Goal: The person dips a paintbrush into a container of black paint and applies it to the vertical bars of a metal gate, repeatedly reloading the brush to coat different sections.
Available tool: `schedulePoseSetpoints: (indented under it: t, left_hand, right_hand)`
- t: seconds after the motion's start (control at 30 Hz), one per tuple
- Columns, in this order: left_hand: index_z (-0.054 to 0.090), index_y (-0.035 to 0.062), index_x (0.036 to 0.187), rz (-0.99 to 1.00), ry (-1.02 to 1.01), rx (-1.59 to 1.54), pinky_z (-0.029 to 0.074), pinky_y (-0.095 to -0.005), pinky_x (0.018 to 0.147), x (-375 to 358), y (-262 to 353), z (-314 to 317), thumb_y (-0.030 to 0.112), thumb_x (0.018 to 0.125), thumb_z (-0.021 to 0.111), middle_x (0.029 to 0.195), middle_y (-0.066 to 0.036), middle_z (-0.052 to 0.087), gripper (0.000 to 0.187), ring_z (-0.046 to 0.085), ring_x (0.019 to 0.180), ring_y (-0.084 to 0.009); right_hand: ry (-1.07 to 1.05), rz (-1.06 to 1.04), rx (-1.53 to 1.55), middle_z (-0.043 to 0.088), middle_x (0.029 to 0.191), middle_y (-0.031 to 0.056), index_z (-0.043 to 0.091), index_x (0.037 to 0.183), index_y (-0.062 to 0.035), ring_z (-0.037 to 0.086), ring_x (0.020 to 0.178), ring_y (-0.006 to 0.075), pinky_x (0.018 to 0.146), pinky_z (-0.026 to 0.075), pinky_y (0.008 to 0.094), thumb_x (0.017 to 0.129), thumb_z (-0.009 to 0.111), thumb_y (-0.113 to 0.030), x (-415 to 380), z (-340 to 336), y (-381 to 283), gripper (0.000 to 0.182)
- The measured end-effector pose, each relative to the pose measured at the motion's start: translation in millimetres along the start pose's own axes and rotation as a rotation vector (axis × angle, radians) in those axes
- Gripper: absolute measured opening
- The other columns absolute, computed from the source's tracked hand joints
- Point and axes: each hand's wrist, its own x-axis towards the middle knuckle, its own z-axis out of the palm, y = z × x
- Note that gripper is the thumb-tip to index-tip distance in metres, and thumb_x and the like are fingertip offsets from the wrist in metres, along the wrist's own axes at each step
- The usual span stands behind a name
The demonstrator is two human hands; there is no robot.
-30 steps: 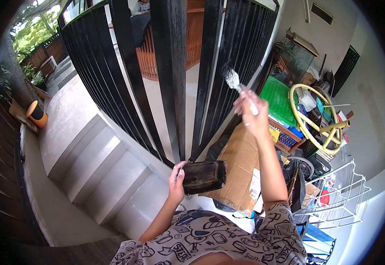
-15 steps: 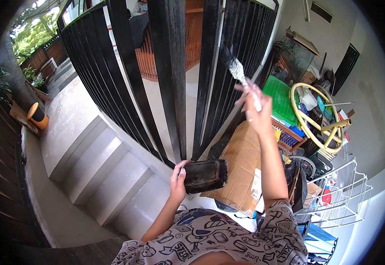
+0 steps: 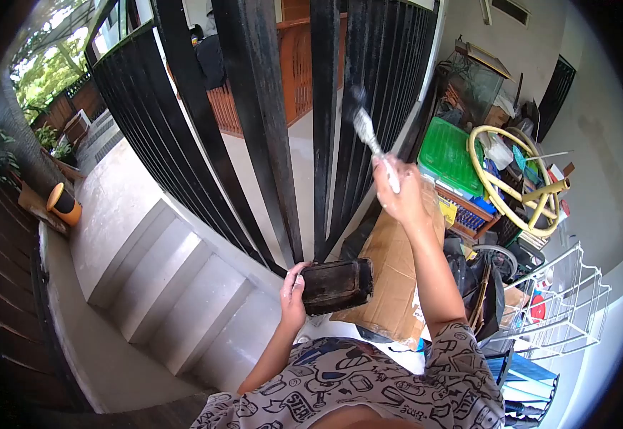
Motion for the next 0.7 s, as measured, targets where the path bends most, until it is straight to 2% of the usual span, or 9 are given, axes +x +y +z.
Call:
schedulePoseSetpoints:
  t: [0.07,0.2,0.23,0.3,0.37,0.53,0.63,0.67,0.7]
  left_hand:
    - [0.06,-0.001,0.127,0.026,0.003,0.017,0.039,-0.0334,0.107,4,-2,-4,0.023,0.104,0.043,0.124,-0.012,0.062,0.038,0.056,0.119,-0.0218]
    - [0.059,-0.0014,0.127,0.018,0.02,0.031,0.038,-0.0337,0.108,0,-1,-6,0.021,0.105,0.043,0.125,-0.013,0.062,0.036,0.056,0.12,-0.0222]
    - [0.059,-0.0016,0.127,0.014,0.022,0.03,0.039,-0.0338,0.108,0,-1,-5,0.021,0.105,0.043,0.125,-0.013,0.062,0.036,0.056,0.12,-0.0223]
    - [0.059,-0.0019,0.127,0.002,0.014,0.031,0.039,-0.034,0.108,0,-1,-3,0.022,0.104,0.044,0.125,-0.013,0.063,0.036,0.057,0.12,-0.0226]
    - [0.059,-0.0021,0.127,0.002,0.002,0.02,0.039,-0.0342,0.107,1,2,-1,0.022,0.104,0.044,0.125,-0.014,0.063,0.037,0.057,0.12,-0.0228]
    - [0.059,-0.0025,0.128,0.026,-0.022,-0.009,0.039,-0.0355,0.108,3,-6,1,0.025,0.105,0.045,0.125,-0.015,0.064,0.039,0.057,0.12,-0.024]
    - [0.06,-0.0028,0.127,0.057,-0.034,0.022,0.039,-0.0362,0.108,5,-13,2,0.027,0.104,0.044,0.126,-0.016,0.064,0.04,0.057,0.121,-0.0255]
    - [0.06,-0.0026,0.127,0.049,-0.045,0.032,0.039,-0.0365,0.108,4,-14,1,0.026,0.104,0.044,0.126,-0.016,0.064,0.04,0.058,0.121,-0.0263]
    - [0.06,-0.0024,0.127,0.042,-0.042,0.033,0.039,-0.0365,0.108,5,-11,3,0.026,0.104,0.043,0.126,-0.016,0.064,0.04,0.058,0.121,-0.0262]
  right_hand:
    - [-0.049,-0.042,-0.195,0.049,0.056,0.0195,0.063,0.075,-0.0001,0.053,0.047,0.0327,0.05,0.042,0.0384,0.098,0.059,-0.019,-4,-5,-4,0.03]
    - [0.106,0.036,-0.026,0.048,0.056,0.0184,0.058,0.073,0.0003,0.053,0.047,0.0332,0.049,0.04,0.0387,0.099,0.057,-0.017,9,-22,-20,0.031]
    - [0.155,-0.099,-0.066,0.049,0.056,0.018,0.057,0.074,0.0,0.053,0.047,0.0308,0.049,0.041,0.0385,0.099,0.057,-0.014,17,-22,-9,0.029]
    - [0.153,-0.033,0.042,0.051,0.059,0.0189,0.057,0.076,-0.0001,0.055,0.048,0.0321,0.049,0.041,0.0388,0.098,0.058,-0.014,17,-13,-7,0.026]
    - [0.123,-0.134,-0.041,0.052,0.06,0.0199,0.057,0.078,-0.0004,0.059,0.05,0.0333,0.051,0.044,0.0388,0.097,0.059,-0.014,7,-9,-4,0.023]
    - [-0.043,-0.048,-0.209,0.054,0.06,0.0183,0.061,0.076,-0.0002,0.061,0.052,0.0345,0.052,0.045,0.0407,0.095,0.059,-0.01,-11,-12,-4,0.022]
    - [0.166,-0.033,0.127,0.054,0.059,0.0149,0.061,0.077,-0.0008,0.058,0.049,0.0266,0.05,0.043,0.0387,0.096,0.058,-0.012,-3,-21,-4,0.022]
    - [0.252,-0.212,-0.064,0.053,0.059,0.0116,0.062,0.08,-0.0013,0.053,0.049,0.0154,0.049,0.04,0.0335,0.096,0.058,-0.011,5,-24,-6,0.019]
    - [0.185,-0.141,-0.03,0.053,0.059,0.0117,0.062,0.081,-0.0013,0.052,0.049,0.0142,0.049,0.04,0.033,0.097,0.058,-0.012,11,-20,-5,0.019]
